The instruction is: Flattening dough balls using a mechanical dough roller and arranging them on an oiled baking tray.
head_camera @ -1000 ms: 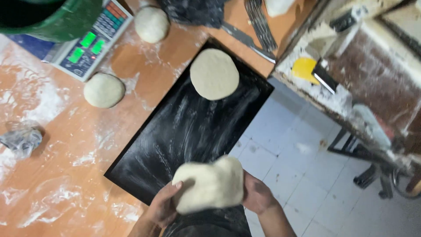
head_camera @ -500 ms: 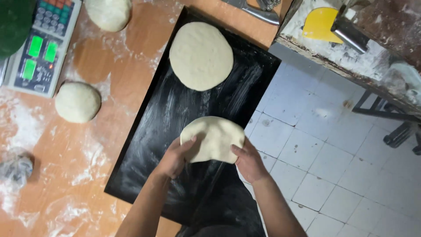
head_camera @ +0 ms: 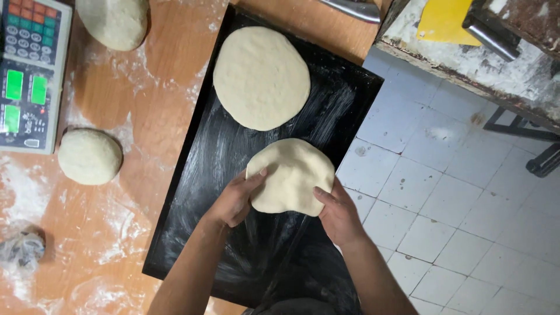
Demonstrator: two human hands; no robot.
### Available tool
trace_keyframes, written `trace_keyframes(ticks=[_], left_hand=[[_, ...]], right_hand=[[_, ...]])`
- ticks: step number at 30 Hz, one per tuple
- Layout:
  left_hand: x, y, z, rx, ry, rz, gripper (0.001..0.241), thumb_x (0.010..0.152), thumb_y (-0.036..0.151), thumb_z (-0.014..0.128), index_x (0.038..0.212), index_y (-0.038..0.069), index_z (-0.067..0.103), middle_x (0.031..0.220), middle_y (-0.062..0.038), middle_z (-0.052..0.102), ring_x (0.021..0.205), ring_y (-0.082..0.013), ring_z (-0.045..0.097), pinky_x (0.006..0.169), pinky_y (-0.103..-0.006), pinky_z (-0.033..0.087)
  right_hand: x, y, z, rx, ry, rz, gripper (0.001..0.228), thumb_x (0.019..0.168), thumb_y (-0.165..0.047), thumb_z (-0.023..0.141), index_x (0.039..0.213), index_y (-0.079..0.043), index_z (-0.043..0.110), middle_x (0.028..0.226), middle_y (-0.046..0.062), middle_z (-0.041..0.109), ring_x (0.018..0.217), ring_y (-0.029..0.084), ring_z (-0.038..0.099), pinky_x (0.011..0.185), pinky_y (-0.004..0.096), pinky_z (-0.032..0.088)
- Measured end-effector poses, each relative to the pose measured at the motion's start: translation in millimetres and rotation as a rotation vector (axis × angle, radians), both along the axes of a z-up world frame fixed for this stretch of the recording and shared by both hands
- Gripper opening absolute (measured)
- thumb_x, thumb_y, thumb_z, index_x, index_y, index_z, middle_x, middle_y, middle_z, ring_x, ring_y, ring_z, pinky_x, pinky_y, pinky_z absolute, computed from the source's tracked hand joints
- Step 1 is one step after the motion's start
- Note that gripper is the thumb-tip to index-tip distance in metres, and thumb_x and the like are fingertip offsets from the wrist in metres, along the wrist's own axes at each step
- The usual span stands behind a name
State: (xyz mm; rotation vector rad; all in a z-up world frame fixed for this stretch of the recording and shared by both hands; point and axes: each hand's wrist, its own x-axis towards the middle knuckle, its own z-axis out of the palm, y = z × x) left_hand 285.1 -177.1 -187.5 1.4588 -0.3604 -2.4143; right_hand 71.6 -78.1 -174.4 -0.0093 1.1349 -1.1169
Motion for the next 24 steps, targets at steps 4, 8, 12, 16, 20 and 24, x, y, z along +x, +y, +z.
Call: trace_keyframes(ticks=[4, 8, 12, 16, 20, 24], left_hand=[[-10.4, -11.2, 12.0, -0.078, 0.099, 0.001, 0.063, 0.095, 0.031, 0.065, 0.146, -0.003, 0.049, 0.137, -0.016, 0.064, 0.125, -0.0226, 0.063, 0.105, -0.0394, 0.052], [-13.3, -12.1, -17.8, -0.120, 0.100, -0.042, 0.063, 0.098, 0.032, 0.062, 0.147, -0.004, 0.046, 0.141, -0.016, 0.063, 0.129, -0.0230, 0.062, 0.109, -0.0382, 0.050], [-14.9, -10.8, -27.5, -0.016, -0.050, -0.066, 0.063, 0.097, 0.034, 0.060, 0.148, -0.001, 0.046, 0.137, -0.016, 0.064, 0.125, -0.0250, 0.064, 0.105, -0.0404, 0.053], [-11.8, -5.3, -24.7, 0.014, -0.050, -0.064, 0.062, 0.098, 0.037, 0.056, 0.150, 0.004, 0.044, 0.135, -0.014, 0.064, 0.123, -0.0246, 0.063, 0.101, -0.0408, 0.055], [-10.7, -8.7, -28.8, -0.013, -0.024, -0.021, 0.061, 0.099, 0.038, 0.055, 0.150, 0.006, 0.045, 0.136, -0.011, 0.063, 0.123, -0.0229, 0.063, 0.100, -0.0393, 0.055], [-9.9, -4.0, -20.4, 0.026, -0.029, 0.011, 0.060, 0.099, 0.038, 0.056, 0.150, 0.007, 0.045, 0.136, -0.010, 0.063, 0.122, -0.0216, 0.063, 0.100, -0.0393, 0.056]], right_hand=[[-11.2, 1.4, 4.4, -0.228, 0.137, -0.023, 0.074, 0.094, -0.014, 0.065, 0.159, 0.000, 0.031, 0.150, 0.015, 0.051, 0.142, 0.027, 0.047, 0.118, 0.045, 0.039], [3.2, -4.9, -4.4, -0.001, 0.258, -0.050, 0.079, 0.087, -0.014, 0.065, 0.157, -0.006, 0.030, 0.146, 0.013, 0.053, 0.136, 0.027, 0.051, 0.111, 0.047, 0.045], [15.0, -6.2, -11.2, 0.154, 0.153, -0.030, 0.076, 0.089, -0.017, 0.063, 0.158, -0.006, 0.031, 0.149, 0.012, 0.052, 0.140, 0.025, 0.050, 0.112, 0.043, 0.042], [17.7, -2.5, -16.7, 0.082, 0.158, -0.054, 0.075, 0.091, -0.017, 0.064, 0.158, -0.003, 0.032, 0.147, 0.017, 0.053, 0.139, 0.028, 0.050, 0.111, 0.044, 0.044], [19.2, -2.5, -9.8, 0.051, 0.142, -0.082, 0.074, 0.091, -0.016, 0.064, 0.157, -0.004, 0.032, 0.150, 0.011, 0.051, 0.141, 0.025, 0.048, 0.113, 0.042, 0.041], [19.9, 2.0, -8.5, 0.146, 0.145, -0.145, 0.072, 0.091, -0.015, 0.063, 0.156, -0.006, 0.033, 0.146, 0.012, 0.053, 0.139, 0.025, 0.050, 0.111, 0.045, 0.044]])
